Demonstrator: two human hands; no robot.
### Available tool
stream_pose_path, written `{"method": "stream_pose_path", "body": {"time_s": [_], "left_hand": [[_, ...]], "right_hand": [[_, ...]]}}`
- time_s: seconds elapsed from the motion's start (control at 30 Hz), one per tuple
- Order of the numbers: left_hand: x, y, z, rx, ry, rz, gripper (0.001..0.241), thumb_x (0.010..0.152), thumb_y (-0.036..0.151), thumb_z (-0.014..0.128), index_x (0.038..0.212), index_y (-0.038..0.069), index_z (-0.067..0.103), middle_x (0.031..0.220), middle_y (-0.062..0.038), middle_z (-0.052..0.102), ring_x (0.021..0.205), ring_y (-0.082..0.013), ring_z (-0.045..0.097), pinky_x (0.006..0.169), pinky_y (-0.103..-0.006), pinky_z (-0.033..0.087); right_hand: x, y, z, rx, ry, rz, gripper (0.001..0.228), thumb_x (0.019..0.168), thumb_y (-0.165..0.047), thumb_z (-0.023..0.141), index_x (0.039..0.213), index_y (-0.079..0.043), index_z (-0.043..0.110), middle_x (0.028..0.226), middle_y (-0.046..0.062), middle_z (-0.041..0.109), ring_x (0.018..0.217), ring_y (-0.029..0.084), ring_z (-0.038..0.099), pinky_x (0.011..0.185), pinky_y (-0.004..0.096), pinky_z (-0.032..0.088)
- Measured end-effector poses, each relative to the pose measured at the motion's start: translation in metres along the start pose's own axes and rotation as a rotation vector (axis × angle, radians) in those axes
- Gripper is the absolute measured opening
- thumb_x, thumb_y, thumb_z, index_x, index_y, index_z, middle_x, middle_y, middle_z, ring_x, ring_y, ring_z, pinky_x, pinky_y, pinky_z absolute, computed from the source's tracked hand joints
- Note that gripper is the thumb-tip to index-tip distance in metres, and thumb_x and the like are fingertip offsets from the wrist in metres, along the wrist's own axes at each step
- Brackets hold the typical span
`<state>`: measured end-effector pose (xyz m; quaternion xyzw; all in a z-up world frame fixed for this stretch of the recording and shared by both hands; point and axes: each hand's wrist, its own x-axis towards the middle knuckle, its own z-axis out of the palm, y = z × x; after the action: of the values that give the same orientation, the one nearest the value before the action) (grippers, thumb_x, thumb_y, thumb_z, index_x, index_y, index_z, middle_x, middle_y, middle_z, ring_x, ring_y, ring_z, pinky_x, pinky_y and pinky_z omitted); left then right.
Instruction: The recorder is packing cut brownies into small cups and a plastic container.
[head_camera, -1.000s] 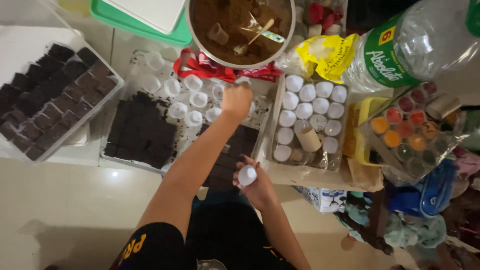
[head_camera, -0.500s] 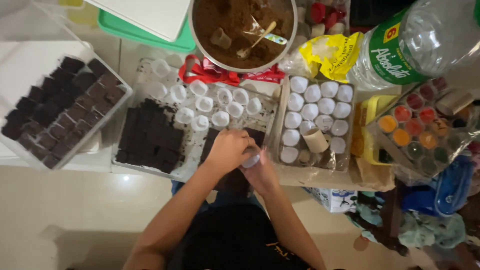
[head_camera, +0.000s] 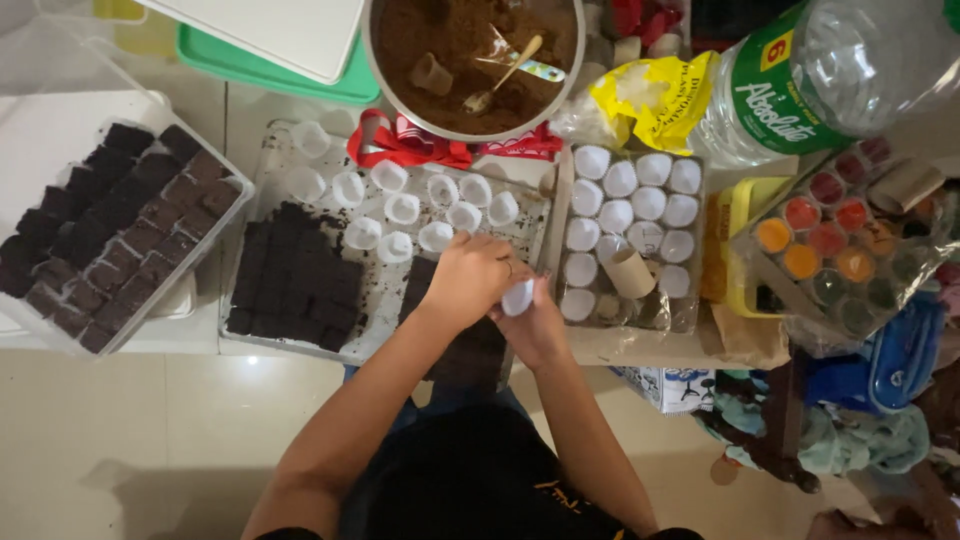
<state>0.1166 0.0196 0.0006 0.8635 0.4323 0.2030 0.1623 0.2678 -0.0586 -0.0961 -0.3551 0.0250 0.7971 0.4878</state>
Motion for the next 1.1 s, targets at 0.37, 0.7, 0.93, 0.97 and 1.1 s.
{"method": "stream_pose_path", "body": {"time_s": [0.37, 0.7, 0.93, 0.97, 1.1], "left_hand": [[0.043, -0.040, 0.035, -0.085, 0.192, -0.189, 0.013, 0.091, 0.028, 0.073, 0.091, 0.016, 0.078, 0.091, -0.002, 0.070, 0.087, -0.0269, 0.068, 0.076, -0.0458, 0.050], [0.061, -0.081, 0.150, 0.167, 0.006, -0.023, 0.010, 0.082, 0.023, 0.070, 0.087, 0.020, 0.077, 0.103, -0.003, 0.069, 0.101, -0.0276, 0.066, 0.088, -0.0473, 0.051], [0.073, -0.068, 0.096, 0.087, 0.156, -0.134, 0.014, 0.076, 0.022, 0.075, 0.090, 0.018, 0.077, 0.103, -0.005, 0.069, 0.098, -0.0305, 0.065, 0.083, -0.0469, 0.051], [0.070, -0.062, 0.074, -0.047, 0.189, -0.169, 0.016, 0.077, 0.021, 0.076, 0.092, 0.017, 0.078, 0.102, -0.005, 0.069, 0.097, -0.0311, 0.065, 0.083, -0.0468, 0.052], [0.014, -0.022, 0.015, -0.350, 0.049, -0.478, 0.014, 0.096, 0.025, 0.076, 0.102, 0.012, 0.074, 0.102, -0.009, 0.067, 0.097, -0.0332, 0.067, 0.080, -0.0459, 0.053]], "right_hand": [[-0.037, -0.005, 0.004, 0.053, 0.087, -0.139, 0.051, 0.102, -0.047, 0.044, 0.139, -0.014, 0.052, 0.119, 0.004, 0.063, 0.093, 0.022, 0.059, 0.081, 0.039, 0.049], [-0.060, 0.023, -0.002, 0.105, 0.010, -0.009, 0.046, 0.106, -0.038, 0.050, 0.143, -0.011, 0.052, 0.119, 0.005, 0.063, 0.089, 0.022, 0.058, 0.076, 0.037, 0.047], [-0.062, 0.003, -0.001, 0.040, 0.016, -0.055, 0.050, 0.105, -0.043, 0.051, 0.144, -0.012, 0.051, 0.123, 0.004, 0.061, 0.094, 0.022, 0.060, 0.081, 0.039, 0.049], [-0.062, 0.001, 0.000, 0.052, -0.035, -0.078, 0.054, 0.106, -0.047, 0.049, 0.146, -0.011, 0.050, 0.127, 0.005, 0.061, 0.099, 0.023, 0.061, 0.084, 0.040, 0.049], [-0.049, 0.005, 0.001, 0.003, -0.052, -0.076, 0.061, 0.104, -0.052, 0.048, 0.148, -0.011, 0.047, 0.133, 0.005, 0.059, 0.107, 0.024, 0.060, 0.090, 0.041, 0.049]]}}
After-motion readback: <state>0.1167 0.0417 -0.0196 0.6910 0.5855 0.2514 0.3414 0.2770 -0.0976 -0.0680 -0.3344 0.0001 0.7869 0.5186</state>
